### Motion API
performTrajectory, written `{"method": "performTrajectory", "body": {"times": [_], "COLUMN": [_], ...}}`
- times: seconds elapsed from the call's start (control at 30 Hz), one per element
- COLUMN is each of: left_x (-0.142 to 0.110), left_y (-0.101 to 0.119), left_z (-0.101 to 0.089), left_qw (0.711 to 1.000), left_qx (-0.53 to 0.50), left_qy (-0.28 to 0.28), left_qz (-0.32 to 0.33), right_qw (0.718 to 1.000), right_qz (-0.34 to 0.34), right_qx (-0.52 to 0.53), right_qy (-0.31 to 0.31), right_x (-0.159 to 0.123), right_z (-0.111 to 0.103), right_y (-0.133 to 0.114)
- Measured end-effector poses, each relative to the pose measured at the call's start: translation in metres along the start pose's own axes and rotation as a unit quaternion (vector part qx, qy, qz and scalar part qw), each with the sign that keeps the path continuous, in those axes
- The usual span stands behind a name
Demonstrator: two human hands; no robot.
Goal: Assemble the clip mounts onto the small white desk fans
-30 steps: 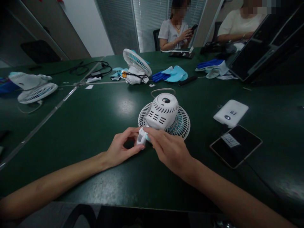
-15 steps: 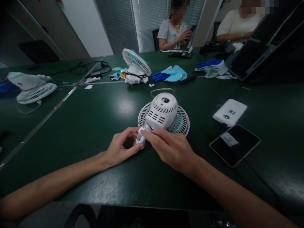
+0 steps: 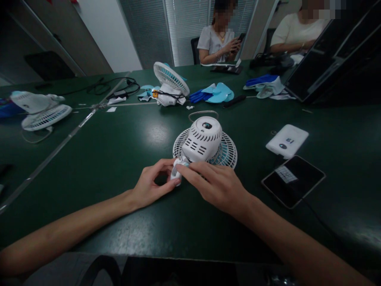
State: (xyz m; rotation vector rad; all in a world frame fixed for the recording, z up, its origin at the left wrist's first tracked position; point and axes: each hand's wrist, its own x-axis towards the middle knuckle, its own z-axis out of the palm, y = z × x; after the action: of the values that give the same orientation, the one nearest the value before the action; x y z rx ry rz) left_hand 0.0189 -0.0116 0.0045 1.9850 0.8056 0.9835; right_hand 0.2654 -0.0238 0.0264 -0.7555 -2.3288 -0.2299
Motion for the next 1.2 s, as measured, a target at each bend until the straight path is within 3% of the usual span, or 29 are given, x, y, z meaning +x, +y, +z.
{"method": "performTrajectory", "body": {"times": [0.17, 0.37, 0.63, 0.7, 0.87, 1.1, 1.2], "left_x": [0.000, -0.001, -0.001, -0.001, -0.001, -0.001, -0.001], "left_y": [0.001, -0.002, 0.001, 0.000, -0.001, 0.000, -0.002], "left_z": [0.001, 0.001, 0.002, 0.002, 0.002, 0.001, 0.001], "left_qw": [1.000, 1.000, 1.000, 1.000, 1.000, 1.000, 1.000], "left_qx": [0.008, 0.015, 0.020, 0.017, 0.021, 0.026, 0.023], "left_qy": [0.000, 0.003, 0.001, 0.005, 0.009, 0.000, 0.001], "left_qz": [0.005, 0.002, 0.007, 0.006, 0.005, 0.009, 0.011], "right_qw": [0.998, 0.997, 0.999, 0.999, 0.998, 1.000, 1.000], "right_qz": [0.053, -0.075, 0.044, 0.040, -0.061, 0.022, 0.009], "right_qx": [-0.016, -0.005, -0.022, -0.034, -0.020, -0.011, -0.026], "right_qy": [0.016, -0.029, 0.003, 0.004, -0.026, 0.002, -0.001], "right_x": [0.002, 0.004, 0.002, 0.003, 0.002, 0.004, 0.007], "right_z": [0.005, -0.013, 0.007, 0.003, -0.009, 0.003, -0.004], "right_y": [-0.004, 0.004, -0.005, -0.004, 0.004, -0.004, -0.004]}}
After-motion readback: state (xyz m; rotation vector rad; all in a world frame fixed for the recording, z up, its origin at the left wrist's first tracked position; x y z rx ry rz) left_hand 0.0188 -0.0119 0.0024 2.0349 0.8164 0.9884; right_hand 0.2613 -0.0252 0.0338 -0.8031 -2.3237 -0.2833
